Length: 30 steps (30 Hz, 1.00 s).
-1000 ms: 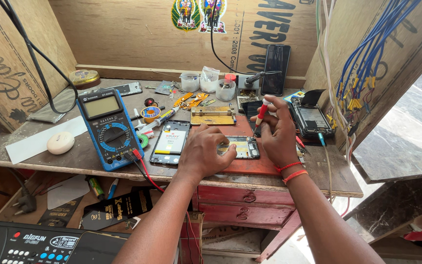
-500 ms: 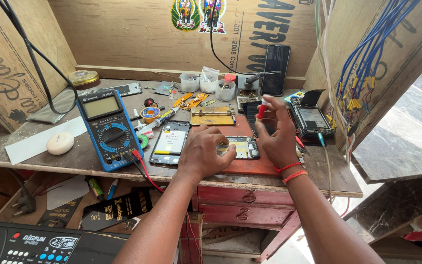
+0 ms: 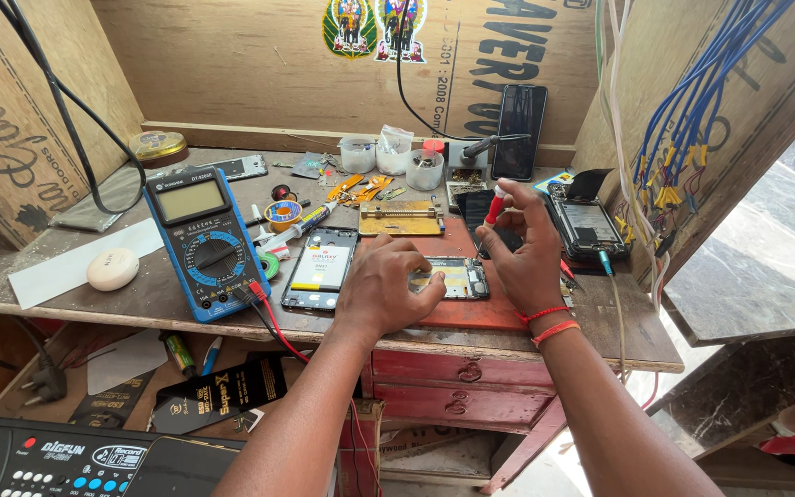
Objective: The person repairs a disassembled smartphone at a workbench, holding the phone frame steady with one hand while using a red-handled screwdriver with the other to work on internal components. A multimeter with test leads sits on the bench, and the person continues driving screws and adjusting the phone board throughout the episode.
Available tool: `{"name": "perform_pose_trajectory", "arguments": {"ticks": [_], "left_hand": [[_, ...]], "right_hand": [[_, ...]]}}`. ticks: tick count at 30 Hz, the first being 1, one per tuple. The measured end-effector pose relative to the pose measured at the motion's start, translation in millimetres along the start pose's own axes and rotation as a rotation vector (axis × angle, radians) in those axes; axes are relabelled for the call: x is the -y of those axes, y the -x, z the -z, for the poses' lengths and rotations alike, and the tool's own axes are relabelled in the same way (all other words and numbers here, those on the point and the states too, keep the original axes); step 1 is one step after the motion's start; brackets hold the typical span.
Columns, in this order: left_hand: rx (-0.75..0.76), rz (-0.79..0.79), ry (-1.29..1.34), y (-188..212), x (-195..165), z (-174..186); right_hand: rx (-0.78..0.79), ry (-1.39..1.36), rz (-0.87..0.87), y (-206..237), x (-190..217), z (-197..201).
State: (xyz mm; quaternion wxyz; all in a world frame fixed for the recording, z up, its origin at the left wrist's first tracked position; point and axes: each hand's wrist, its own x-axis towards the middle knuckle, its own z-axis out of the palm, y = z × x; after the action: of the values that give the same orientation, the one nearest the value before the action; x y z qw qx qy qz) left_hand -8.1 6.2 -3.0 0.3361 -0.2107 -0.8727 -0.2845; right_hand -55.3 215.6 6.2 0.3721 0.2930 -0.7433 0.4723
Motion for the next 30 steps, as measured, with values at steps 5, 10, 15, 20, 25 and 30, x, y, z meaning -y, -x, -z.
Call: {"name": "perform_pose_trajectory", "arguments": {"ticks": [5, 10, 15, 20, 25, 30], "left_hand": [[0.008, -0.004, -0.008, -0.5, 0.9, 0.7], [0.002, 0.003, -0.003, 0.0, 0.2, 1.1], [0.010, -0.002, -0.001, -0.7, -1.2, 1.1], [0.001, 0.001, -0.002, -1.1, -0.9, 1.3], [0.007, 0.003, 0.003, -0.4, -0.8, 1.2], [0.005, -0.001, -0.001, -0.8, -0.4, 1.2]], "right_hand": [[0.002, -0.132, -0.064, -0.8, -1.4, -1.3], [-0.007, -0.103, -0.013, -0.1, -3.3, -1.1], [-0.037, -0.047, -0.060, 0.4, -3.7, 0.3], [-0.008, -0.185, -0.040, -0.3, -5.0, -0.4], [-0.040, -0.115, -0.079, 0.5, -5.9, -0.2], [-0.052, -0.093, -0.083, 0.7, -7.6, 0.7]]}}
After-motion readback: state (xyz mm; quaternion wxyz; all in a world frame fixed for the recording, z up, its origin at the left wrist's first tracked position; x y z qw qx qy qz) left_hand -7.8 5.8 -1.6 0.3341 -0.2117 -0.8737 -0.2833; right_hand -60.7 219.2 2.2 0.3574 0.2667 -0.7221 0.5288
